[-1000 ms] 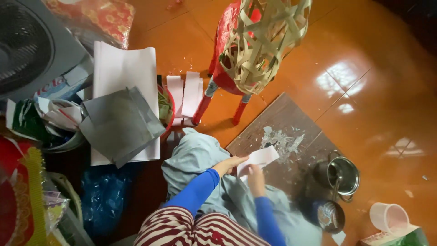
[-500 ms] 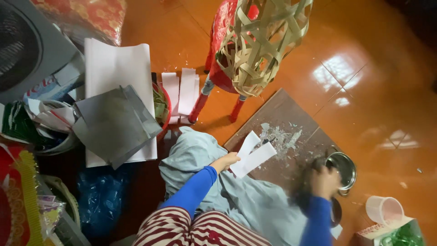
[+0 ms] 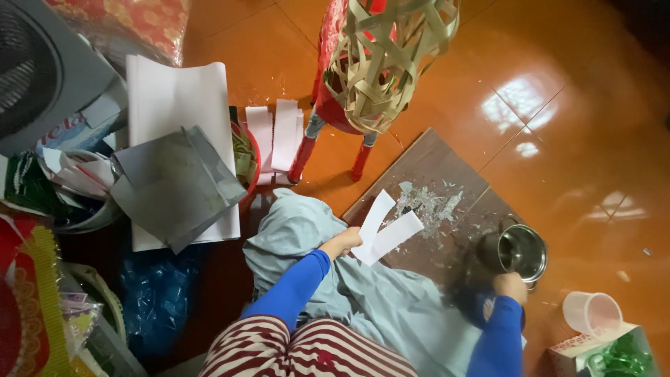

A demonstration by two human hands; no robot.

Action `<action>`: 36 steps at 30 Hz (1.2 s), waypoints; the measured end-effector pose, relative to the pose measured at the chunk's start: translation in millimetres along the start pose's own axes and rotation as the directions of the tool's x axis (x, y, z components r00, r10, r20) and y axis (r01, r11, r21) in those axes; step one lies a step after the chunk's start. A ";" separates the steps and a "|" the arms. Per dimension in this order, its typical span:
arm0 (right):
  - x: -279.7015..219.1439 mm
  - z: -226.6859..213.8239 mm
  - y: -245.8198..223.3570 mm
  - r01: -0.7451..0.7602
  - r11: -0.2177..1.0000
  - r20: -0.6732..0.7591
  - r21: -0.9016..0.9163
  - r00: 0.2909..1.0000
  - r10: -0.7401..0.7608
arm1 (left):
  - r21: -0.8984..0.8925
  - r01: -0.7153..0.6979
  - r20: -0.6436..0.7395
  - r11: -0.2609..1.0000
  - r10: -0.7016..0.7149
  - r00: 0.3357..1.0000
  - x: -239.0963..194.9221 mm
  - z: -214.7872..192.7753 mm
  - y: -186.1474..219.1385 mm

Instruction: Applying red paper strips to a bamboo frame using glue and a brush.

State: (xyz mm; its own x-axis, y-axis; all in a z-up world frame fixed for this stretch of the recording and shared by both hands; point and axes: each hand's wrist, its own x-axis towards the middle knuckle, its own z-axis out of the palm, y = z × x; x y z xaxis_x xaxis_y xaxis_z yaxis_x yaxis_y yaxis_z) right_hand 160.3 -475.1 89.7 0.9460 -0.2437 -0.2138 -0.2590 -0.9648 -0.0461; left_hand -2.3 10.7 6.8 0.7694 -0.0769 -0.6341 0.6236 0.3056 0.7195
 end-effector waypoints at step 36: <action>-221.7 48.1 -214.8 0.482 0.814 0.109 0.325 0.836 -0.538 | -0.438 0.073 0.109 0.896 -0.027 0.994 49.9 -0.1 -65.9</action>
State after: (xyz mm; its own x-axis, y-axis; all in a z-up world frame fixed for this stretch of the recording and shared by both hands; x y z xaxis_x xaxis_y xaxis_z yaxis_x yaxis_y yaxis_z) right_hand -3.1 -209.1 100.0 0.9089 0.3263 -0.2598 0.1815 -0.8702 -0.4580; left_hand -5.1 -13.2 -72.3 0.7626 -0.1882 -0.6188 0.5541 0.6837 0.4749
